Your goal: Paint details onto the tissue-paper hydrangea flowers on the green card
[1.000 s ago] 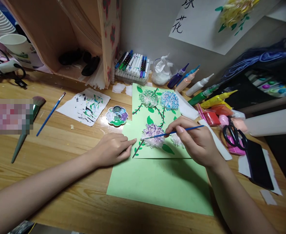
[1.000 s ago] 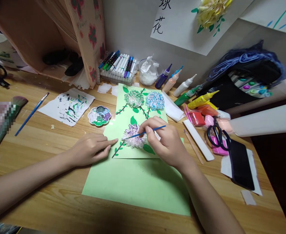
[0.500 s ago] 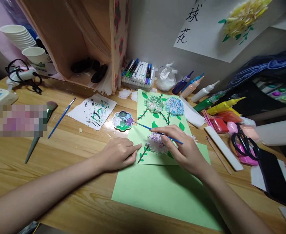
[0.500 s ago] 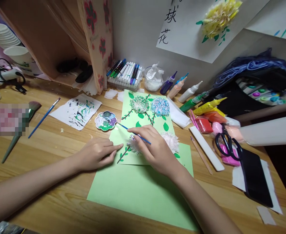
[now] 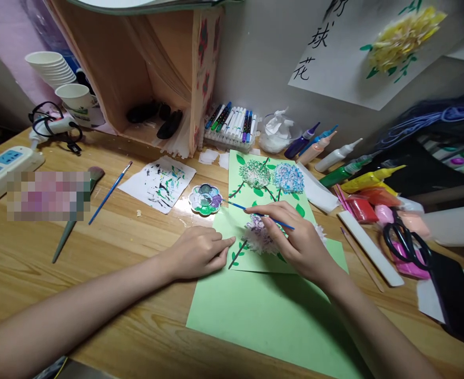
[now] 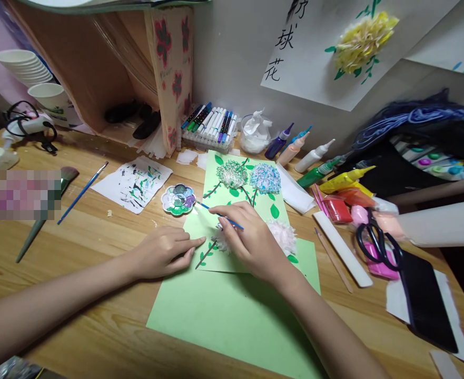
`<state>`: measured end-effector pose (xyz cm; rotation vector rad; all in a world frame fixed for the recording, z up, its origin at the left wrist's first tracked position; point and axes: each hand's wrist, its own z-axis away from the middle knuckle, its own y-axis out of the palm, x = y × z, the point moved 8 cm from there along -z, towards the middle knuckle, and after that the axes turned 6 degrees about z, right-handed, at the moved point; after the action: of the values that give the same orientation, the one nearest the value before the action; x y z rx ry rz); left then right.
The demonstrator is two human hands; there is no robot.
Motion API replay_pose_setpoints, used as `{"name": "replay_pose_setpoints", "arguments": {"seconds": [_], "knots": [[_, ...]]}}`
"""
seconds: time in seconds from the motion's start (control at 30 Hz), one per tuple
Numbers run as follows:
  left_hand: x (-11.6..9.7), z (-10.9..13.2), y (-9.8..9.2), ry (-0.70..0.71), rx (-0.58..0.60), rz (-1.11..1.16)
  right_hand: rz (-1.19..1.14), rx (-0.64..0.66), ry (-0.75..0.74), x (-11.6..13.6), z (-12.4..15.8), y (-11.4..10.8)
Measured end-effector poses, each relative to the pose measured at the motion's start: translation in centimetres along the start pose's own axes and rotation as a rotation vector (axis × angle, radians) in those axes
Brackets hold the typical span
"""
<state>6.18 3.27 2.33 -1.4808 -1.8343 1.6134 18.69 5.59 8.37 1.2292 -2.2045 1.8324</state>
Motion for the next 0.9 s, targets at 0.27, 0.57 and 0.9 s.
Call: {"name": "replay_pose_setpoints", "arguments": {"seconds": [0.27,0.57,0.9], "knots": [[0.1,-0.1,0.2,-0.007,0.023,0.0,-0.285,-0.339,0.113,-2.8,1.3,-5.2],[0.2,-0.1,0.3,-0.01,0.039,-0.01,-0.31,-0.194,0.146,-4.3,1.1,-3.1],[0.1,-0.1,0.3,-0.006,0.034,0.007,-0.344,-0.172,0.177,-4.7,1.1,-2.5]]}}
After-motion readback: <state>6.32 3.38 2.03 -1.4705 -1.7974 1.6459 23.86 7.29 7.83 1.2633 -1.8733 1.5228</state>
